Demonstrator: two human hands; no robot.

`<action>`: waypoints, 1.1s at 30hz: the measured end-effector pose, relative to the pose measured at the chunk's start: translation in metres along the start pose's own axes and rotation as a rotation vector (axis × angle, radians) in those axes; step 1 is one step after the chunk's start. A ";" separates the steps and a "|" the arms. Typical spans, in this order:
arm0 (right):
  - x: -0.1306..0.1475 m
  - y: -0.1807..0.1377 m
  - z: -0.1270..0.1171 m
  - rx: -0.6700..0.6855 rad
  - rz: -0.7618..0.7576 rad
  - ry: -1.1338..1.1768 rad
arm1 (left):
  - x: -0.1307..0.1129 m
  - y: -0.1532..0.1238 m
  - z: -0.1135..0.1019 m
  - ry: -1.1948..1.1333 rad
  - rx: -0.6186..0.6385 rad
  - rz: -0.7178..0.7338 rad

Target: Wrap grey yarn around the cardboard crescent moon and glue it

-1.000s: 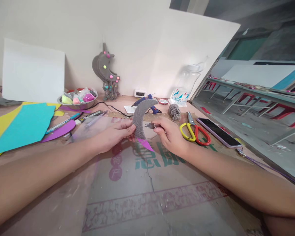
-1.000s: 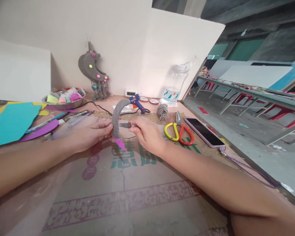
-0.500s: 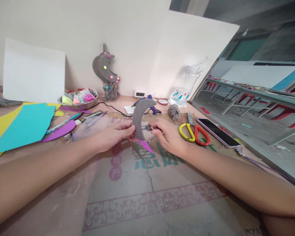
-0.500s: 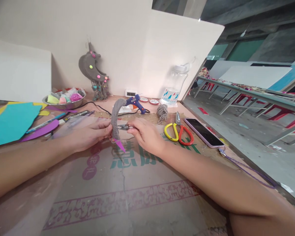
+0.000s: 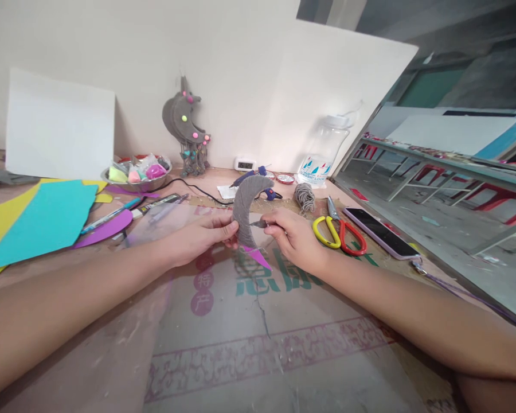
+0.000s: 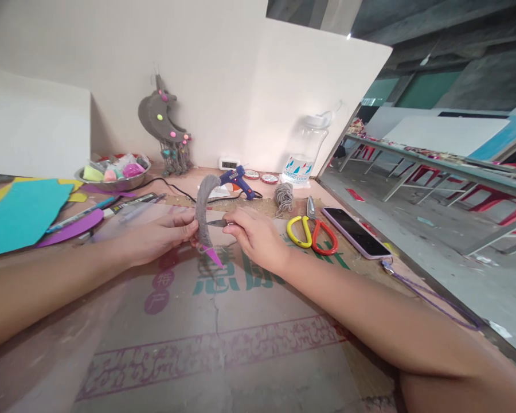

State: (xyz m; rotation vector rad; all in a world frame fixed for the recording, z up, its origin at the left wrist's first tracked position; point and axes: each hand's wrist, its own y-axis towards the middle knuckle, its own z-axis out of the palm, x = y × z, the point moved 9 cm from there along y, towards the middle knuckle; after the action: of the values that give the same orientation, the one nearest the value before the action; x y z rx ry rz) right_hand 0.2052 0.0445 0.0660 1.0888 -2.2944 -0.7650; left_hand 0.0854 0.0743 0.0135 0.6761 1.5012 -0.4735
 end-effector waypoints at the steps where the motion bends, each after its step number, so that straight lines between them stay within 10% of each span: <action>1: 0.000 0.000 -0.001 -0.006 0.007 0.006 | 0.001 0.000 0.000 -0.005 -0.004 -0.002; 14: -0.035 -0.001 0.018 0.086 0.458 0.377 | -0.012 -0.001 0.006 0.213 -0.082 -0.058; 33: -0.017 0.000 0.022 0.133 0.397 0.444 | -0.008 -0.001 0.001 0.392 -0.103 -0.002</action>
State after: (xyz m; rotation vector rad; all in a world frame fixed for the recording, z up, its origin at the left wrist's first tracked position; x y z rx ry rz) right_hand 0.2017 0.0643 0.0470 0.7265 -2.0926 -0.1928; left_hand 0.0851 0.0721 0.0212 0.7140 1.8809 -0.2710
